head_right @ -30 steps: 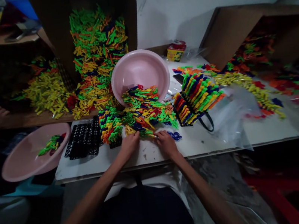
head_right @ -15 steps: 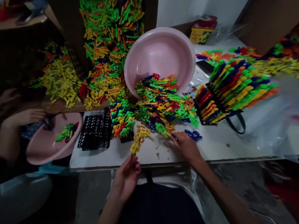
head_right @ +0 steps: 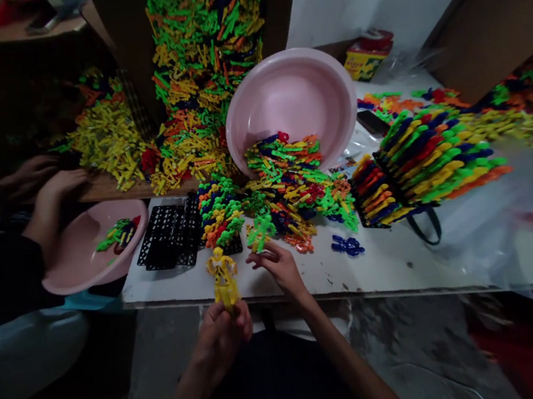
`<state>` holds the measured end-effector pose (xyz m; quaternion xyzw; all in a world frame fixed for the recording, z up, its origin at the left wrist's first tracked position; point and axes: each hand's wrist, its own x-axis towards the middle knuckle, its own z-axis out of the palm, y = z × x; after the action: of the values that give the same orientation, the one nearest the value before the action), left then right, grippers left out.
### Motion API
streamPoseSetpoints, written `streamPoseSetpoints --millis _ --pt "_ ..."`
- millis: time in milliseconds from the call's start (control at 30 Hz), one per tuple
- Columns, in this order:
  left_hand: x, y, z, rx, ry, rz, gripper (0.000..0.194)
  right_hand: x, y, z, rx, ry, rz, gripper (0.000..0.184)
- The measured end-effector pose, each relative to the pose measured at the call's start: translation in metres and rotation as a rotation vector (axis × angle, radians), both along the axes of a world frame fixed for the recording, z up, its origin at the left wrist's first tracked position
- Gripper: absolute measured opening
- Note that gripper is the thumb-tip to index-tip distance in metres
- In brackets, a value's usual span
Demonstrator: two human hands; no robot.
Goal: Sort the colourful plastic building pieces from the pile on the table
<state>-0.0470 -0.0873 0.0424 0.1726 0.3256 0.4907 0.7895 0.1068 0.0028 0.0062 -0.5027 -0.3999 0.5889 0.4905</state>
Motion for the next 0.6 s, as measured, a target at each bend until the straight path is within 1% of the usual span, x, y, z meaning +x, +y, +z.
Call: streamPoseSetpoints --millis 67,167,233,333,400,500,600 --pt "-0.003 0.002 -0.002 0.056 0.162 0.019 0.036 -0.010 0.016 -0.010 0.068 -0.033 -0.027 0.032" --pt "-0.011 0.013 -0.012 0.114 0.467 0.122 0.029 -0.019 0.032 -0.028 0.161 -0.108 -0.029 0.030" --pt "-0.019 0.025 -0.023 0.164 0.669 0.241 0.026 -0.022 0.038 -0.041 0.237 -0.202 -0.015 0.029" --pt "-0.031 0.044 -0.044 0.314 0.987 0.437 0.020 -0.023 0.043 -0.056 0.375 -0.367 -0.039 0.028" --pt "-0.035 0.056 -0.057 0.402 1.194 0.514 0.016 -0.023 0.044 -0.062 0.457 -0.481 -0.060 0.026" --pt "-0.036 0.070 -0.071 0.433 1.423 0.556 0.016 -0.022 0.044 -0.065 0.533 -0.641 -0.031 0.024" --pt "-0.034 0.079 -0.079 0.420 1.529 0.531 0.015 -0.023 0.042 -0.065 0.557 -0.742 -0.008 0.027"
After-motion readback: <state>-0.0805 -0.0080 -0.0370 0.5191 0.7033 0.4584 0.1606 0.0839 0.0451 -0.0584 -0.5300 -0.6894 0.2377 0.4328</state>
